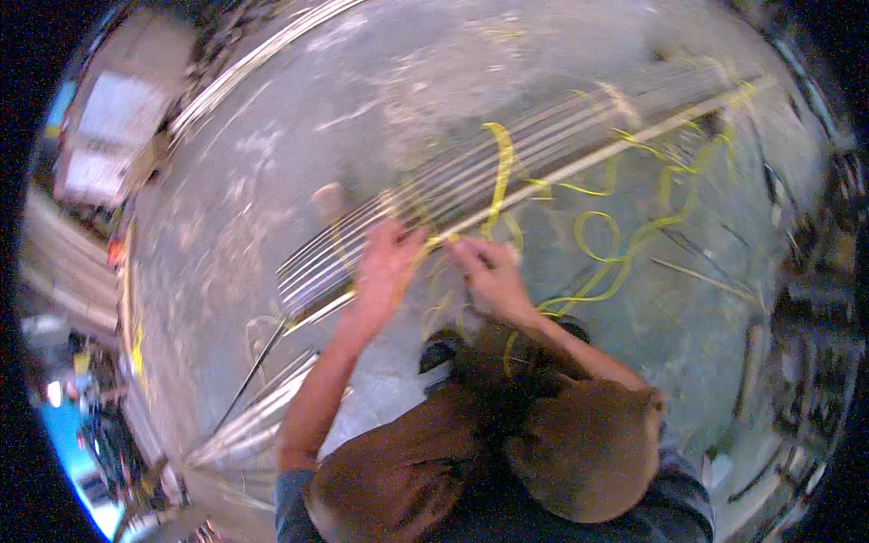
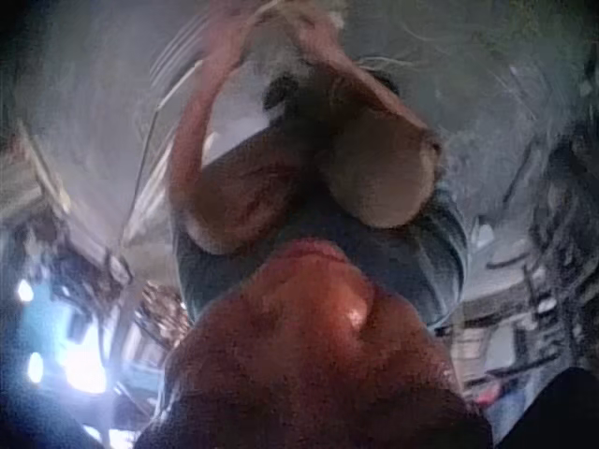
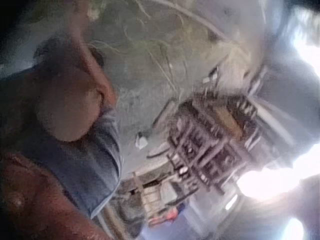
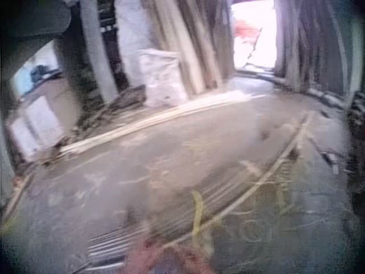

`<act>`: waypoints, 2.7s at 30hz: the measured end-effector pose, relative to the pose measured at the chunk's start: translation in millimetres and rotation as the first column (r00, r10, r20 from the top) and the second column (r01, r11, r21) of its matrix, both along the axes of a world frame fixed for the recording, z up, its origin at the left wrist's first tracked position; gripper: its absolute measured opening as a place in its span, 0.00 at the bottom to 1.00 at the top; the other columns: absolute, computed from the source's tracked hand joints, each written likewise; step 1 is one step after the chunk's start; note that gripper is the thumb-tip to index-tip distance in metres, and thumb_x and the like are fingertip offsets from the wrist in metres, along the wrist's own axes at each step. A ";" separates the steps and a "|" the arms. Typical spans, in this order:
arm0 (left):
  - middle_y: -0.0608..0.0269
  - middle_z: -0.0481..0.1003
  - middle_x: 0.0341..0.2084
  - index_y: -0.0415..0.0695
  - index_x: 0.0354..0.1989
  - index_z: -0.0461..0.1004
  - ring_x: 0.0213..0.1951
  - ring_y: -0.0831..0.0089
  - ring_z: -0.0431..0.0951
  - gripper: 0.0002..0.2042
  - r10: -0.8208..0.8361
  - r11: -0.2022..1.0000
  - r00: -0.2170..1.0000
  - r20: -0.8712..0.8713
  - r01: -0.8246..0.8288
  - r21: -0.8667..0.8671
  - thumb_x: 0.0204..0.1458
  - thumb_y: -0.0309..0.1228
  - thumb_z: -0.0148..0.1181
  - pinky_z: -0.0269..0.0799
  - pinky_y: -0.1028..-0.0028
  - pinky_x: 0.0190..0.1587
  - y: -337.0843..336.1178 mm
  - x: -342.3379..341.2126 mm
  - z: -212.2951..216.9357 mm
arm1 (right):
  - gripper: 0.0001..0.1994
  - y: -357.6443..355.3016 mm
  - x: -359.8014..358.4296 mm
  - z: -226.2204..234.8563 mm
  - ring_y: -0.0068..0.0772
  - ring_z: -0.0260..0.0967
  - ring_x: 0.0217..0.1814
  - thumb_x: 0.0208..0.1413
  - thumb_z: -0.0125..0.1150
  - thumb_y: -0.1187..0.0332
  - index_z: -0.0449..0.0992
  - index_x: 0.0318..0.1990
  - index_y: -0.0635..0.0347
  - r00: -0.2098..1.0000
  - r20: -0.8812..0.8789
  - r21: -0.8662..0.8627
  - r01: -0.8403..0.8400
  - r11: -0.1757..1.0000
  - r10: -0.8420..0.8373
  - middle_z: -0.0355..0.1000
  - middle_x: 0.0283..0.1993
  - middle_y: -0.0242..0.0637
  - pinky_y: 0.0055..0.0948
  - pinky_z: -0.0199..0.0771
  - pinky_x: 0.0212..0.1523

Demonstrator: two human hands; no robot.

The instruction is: The person ties a bundle of metal rods together using a yellow string. They wrap the string around the rods multiple times and secure it with knots. The person then lifts the completed bundle and places it against a wall.

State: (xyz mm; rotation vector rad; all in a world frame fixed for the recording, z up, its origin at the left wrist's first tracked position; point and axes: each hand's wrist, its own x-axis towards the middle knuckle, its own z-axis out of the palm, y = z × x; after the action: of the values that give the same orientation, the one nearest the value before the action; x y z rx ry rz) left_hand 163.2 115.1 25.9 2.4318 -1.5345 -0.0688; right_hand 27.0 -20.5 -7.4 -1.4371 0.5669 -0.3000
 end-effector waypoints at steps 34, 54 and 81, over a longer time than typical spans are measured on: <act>0.56 0.71 0.48 0.44 0.52 0.74 0.52 0.62 0.70 0.29 0.132 0.867 0.691 -0.711 0.268 0.421 0.47 0.53 0.62 0.63 0.66 0.57 -39.6 96.2 41.4 | 0.15 14.9 17.2 -21.9 0.28 0.73 0.36 0.62 0.54 0.63 0.72 0.45 0.70 0.995 0.062 0.398 -0.091 0.913 0.072 0.76 0.36 0.40 0.27 0.74 0.42; 0.50 0.73 0.45 0.41 0.49 0.73 0.50 0.55 0.71 0.23 -0.019 0.884 0.871 -0.491 0.244 0.399 0.53 0.48 0.56 0.65 0.61 0.53 -32.4 72.1 41.5 | 0.10 38.5 33.0 -20.6 0.28 0.72 0.34 0.61 0.54 0.68 0.64 0.43 0.63 0.989 0.033 0.553 0.103 0.827 -0.145 0.74 0.35 0.41 0.28 0.77 0.37; 0.48 0.72 0.28 0.37 0.36 0.71 0.31 0.54 0.74 0.15 -0.106 0.994 0.871 -0.481 0.103 -0.033 0.51 0.38 0.56 0.67 0.59 0.33 -16.6 41.6 18.3 | 0.15 32.4 38.3 -55.1 0.31 0.72 0.40 0.55 0.59 0.70 0.64 0.47 0.63 0.963 -0.046 0.468 0.257 0.845 -0.267 0.74 0.39 0.41 0.30 0.74 0.41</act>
State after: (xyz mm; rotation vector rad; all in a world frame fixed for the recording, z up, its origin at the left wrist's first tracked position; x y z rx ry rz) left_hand 204.9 98.6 44.2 2.1002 -1.4186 -0.6413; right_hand 65.3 11.9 -62.6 -0.8814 0.7641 -0.3639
